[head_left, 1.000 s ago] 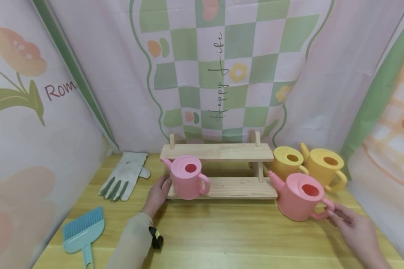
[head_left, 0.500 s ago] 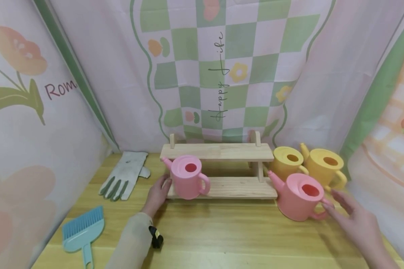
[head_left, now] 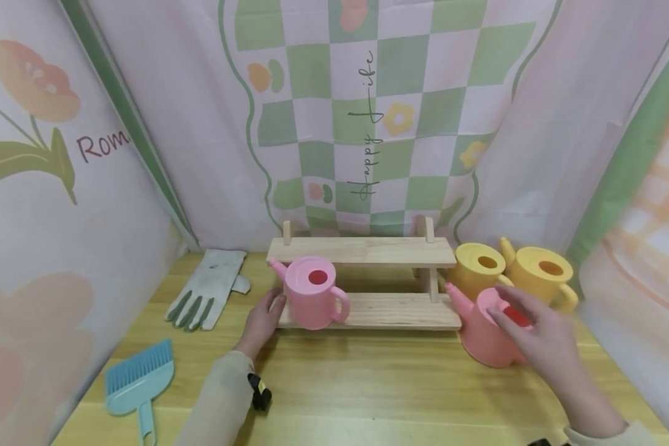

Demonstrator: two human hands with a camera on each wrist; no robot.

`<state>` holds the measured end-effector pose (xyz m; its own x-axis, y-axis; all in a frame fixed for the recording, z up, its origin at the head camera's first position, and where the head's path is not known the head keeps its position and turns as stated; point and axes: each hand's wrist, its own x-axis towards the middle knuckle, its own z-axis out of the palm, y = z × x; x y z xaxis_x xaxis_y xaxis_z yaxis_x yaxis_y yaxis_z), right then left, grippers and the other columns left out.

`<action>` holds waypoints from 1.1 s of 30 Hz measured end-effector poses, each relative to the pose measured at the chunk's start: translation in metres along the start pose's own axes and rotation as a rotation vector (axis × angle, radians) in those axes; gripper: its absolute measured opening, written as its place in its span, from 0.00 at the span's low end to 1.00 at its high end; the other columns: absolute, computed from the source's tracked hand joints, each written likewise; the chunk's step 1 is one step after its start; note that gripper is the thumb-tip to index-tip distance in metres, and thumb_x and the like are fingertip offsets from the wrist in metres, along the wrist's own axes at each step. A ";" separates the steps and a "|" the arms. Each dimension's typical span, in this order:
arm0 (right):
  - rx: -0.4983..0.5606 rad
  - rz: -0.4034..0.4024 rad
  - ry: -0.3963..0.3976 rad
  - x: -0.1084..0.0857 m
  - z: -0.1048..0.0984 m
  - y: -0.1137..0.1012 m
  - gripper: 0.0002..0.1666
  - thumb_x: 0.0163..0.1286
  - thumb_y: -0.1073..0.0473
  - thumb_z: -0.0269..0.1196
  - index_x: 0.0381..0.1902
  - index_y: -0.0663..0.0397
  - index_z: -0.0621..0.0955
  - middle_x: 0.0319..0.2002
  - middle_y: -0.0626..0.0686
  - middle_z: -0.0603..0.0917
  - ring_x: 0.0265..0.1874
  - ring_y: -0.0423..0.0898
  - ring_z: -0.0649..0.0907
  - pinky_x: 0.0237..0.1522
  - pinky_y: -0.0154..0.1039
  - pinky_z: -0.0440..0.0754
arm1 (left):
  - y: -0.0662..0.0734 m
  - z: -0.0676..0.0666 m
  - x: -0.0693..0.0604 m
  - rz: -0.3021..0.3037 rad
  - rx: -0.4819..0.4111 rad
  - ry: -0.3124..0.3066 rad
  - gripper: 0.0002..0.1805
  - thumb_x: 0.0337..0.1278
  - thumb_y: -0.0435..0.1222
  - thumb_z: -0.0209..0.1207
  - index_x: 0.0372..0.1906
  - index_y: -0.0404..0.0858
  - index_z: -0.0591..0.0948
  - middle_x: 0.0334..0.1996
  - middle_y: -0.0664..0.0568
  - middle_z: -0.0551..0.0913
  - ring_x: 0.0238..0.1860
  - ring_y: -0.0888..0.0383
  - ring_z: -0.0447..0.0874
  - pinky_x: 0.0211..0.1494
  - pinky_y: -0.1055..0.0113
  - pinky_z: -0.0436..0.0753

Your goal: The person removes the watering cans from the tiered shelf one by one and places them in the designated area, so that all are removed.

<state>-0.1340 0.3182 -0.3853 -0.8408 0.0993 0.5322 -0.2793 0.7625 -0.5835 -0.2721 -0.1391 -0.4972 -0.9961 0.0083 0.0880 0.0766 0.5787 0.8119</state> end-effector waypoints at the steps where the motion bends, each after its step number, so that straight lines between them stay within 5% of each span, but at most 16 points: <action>1: 0.014 -0.021 -0.001 0.002 0.005 -0.004 0.24 0.61 0.61 0.71 0.55 0.61 0.81 0.48 0.65 0.84 0.43 0.16 0.72 0.42 0.13 0.69 | 0.000 0.000 0.000 -0.007 -0.004 -0.003 0.30 0.74 0.54 0.45 0.67 0.38 0.71 0.63 0.38 0.74 0.55 0.42 0.77 0.57 0.46 0.75; 11: 0.176 -0.081 -0.104 0.012 0.053 -0.033 0.23 0.63 0.64 0.69 0.55 0.62 0.81 0.49 0.62 0.85 0.47 0.23 0.77 0.47 0.17 0.73 | 0.001 -0.001 0.002 -0.023 -0.006 -0.025 0.27 0.74 0.50 0.47 0.68 0.40 0.70 0.63 0.39 0.74 0.51 0.44 0.79 0.56 0.48 0.77; 14: 0.176 -0.088 -0.146 0.015 0.064 -0.039 0.23 0.63 0.63 0.69 0.56 0.64 0.80 0.49 0.62 0.85 0.48 0.37 0.82 0.47 0.20 0.74 | 0.000 -0.001 0.001 -0.022 -0.007 -0.024 0.27 0.74 0.51 0.47 0.68 0.40 0.70 0.63 0.39 0.74 0.53 0.45 0.78 0.58 0.48 0.75; 18: 0.130 -0.114 -0.182 0.018 0.079 -0.047 0.23 0.63 0.60 0.70 0.55 0.62 0.81 0.47 0.61 0.86 0.47 0.57 0.84 0.46 0.39 0.83 | -0.002 -0.001 0.002 -0.023 -0.008 -0.020 0.27 0.74 0.52 0.47 0.68 0.41 0.70 0.63 0.40 0.75 0.54 0.44 0.77 0.59 0.47 0.74; 21: 0.131 -0.122 -0.219 0.021 0.089 -0.052 0.23 0.64 0.59 0.69 0.55 0.63 0.80 0.47 0.62 0.85 0.46 0.58 0.84 0.46 0.55 0.82 | -0.002 0.000 0.003 -0.029 -0.005 -0.020 0.28 0.74 0.53 0.46 0.68 0.41 0.71 0.62 0.40 0.75 0.52 0.45 0.78 0.57 0.48 0.75; 28: 0.227 -0.084 -0.303 0.024 0.113 -0.067 0.23 0.64 0.59 0.69 0.55 0.62 0.81 0.48 0.61 0.85 0.47 0.57 0.84 0.47 0.54 0.82 | 0.001 0.000 0.001 -0.040 -0.008 -0.029 0.27 0.74 0.52 0.46 0.68 0.41 0.70 0.61 0.39 0.76 0.40 0.50 0.81 0.44 0.54 0.81; 33: 0.308 -0.072 -0.346 0.021 0.132 -0.080 0.22 0.64 0.60 0.69 0.54 0.61 0.81 0.49 0.62 0.84 0.47 0.58 0.84 0.50 0.54 0.81 | 0.003 -0.001 0.000 -0.051 -0.021 -0.030 0.28 0.74 0.52 0.46 0.69 0.42 0.70 0.63 0.40 0.74 0.47 0.47 0.80 0.51 0.51 0.79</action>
<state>-0.1908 0.1746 -0.4079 -0.9047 -0.2061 0.3728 -0.4235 0.5288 -0.7355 -0.2717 -0.1384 -0.4944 -0.9996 0.0040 0.0296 0.0267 0.5615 0.8270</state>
